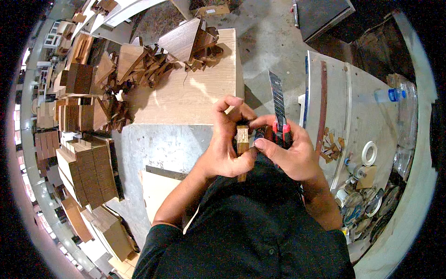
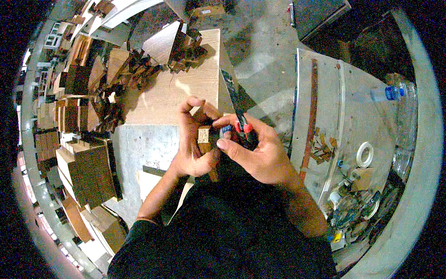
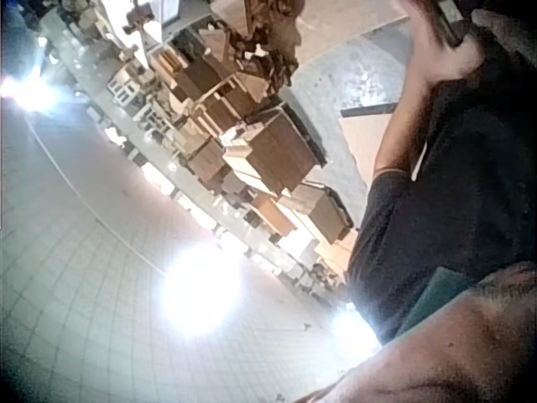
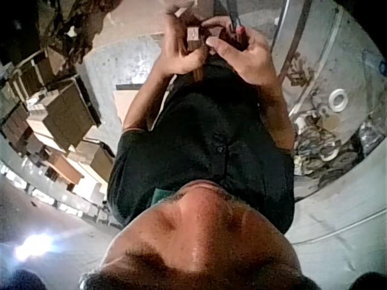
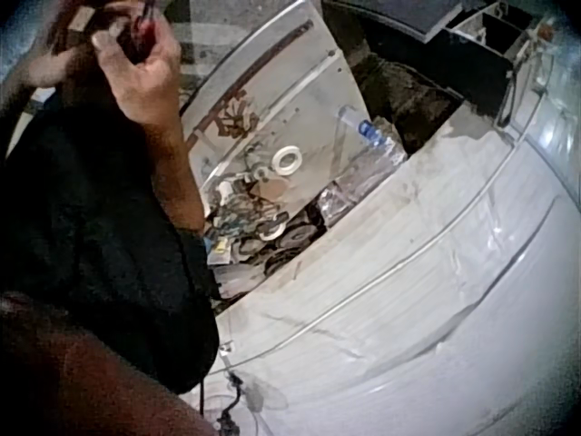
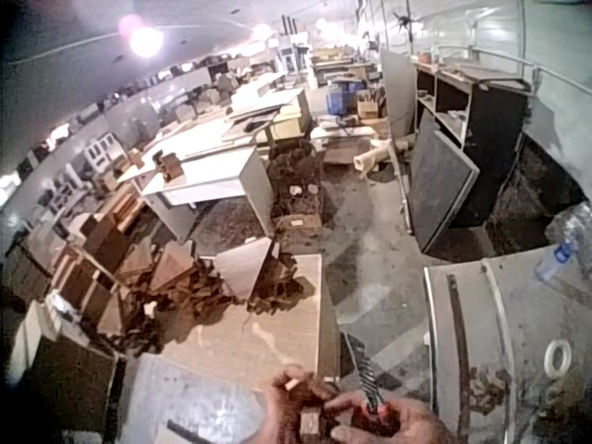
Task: The person holds a triangular piece of wood and uses a utility knife to trim or scrape the edges by hand, repeating the action on different sides of the piece.
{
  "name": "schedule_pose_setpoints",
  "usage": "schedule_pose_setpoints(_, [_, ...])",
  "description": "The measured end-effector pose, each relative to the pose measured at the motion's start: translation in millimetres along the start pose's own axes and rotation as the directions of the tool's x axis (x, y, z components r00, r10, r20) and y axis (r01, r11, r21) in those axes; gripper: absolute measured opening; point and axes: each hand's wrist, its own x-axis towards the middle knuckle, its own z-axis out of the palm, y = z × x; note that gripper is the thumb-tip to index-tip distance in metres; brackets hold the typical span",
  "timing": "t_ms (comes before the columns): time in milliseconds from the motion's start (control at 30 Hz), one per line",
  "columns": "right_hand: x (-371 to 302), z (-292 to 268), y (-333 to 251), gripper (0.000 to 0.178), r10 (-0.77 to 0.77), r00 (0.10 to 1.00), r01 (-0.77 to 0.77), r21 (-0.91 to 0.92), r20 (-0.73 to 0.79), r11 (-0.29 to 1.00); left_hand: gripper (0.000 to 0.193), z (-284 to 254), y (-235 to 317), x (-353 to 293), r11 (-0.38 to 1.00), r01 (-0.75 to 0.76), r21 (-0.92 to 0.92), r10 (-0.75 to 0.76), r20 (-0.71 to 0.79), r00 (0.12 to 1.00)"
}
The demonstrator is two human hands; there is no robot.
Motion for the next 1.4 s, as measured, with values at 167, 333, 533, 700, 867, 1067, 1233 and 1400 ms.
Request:
schedule_pose_setpoints(167, [16.3,-12.0,19.0,0.056,-0.081,0.996,0.082,-0.025,0.021,0.996,0.123,-11.1,-3.2,8.5,0.967,0.238,-0.089,-0.223,0.148,0.963])
schedule_pose_setpoints(333, [27.3,-16.8,54.9,0.065,-0.089,0.995,0.075,-0.23,-0.048,0.97,0.127,-14.6,-16.1,10.1,0.805,0.408,-0.431,-0.405,0.104,0.908])
schedule_pose_setpoints(533, [31.9,6.5,94.4,0.056,-0.022,0.981,-0.036,-0.295,-0.193,0.955,0.118,-40.6,-38.8,9.3,0.44,0.231,-0.867,-0.481,-0.011,0.876])
schedule_pose_setpoints(700, [39.8,17.4,109.2,0.044,0.113,0.977,-0.166,-0.311,-0.183,0.936,0.101,-72.2,-59.8,7.4,0.335,0.331,-0.882,-0.496,0.134,0.858])
schedule_pose_setpoints(867, [35.0,24.6,145.7,0.038,0.253,0.896,-0.347,-0.222,-0.364,0.911,0.064,-122.9,-52.3,34.2,0.681,0.727,-0.088,-0.716,0.131,0.686])
schedule_pose_setpoints(1067, [53.2,71.0,147.3,0.037,0.463,0.747,-0.383,0.261,-0.477,0.886,0.043,-139.3,-58.0,40.6,0.6,0.386,0.701,-0.645,0.138,0.752])
schedule_pose_setpoints(1233, [56.0,85.2,170.3,0.033,0.273,0.775,-0.328,0.007,-0.569,0.945,0.037,-128.0,-65.4,37.8,0.483,0.168,0.86,-0.484,0.102,0.869])
schedule_pose_setpoints(1400, [50.3,76.7,145.6,0.034,0.458,0.735,-0.54,-0.024,-0.5,0.841,0.037,-131.2,-77.2,22.4,0.439,0.118,0.891,-0.431,0.094,0.897])
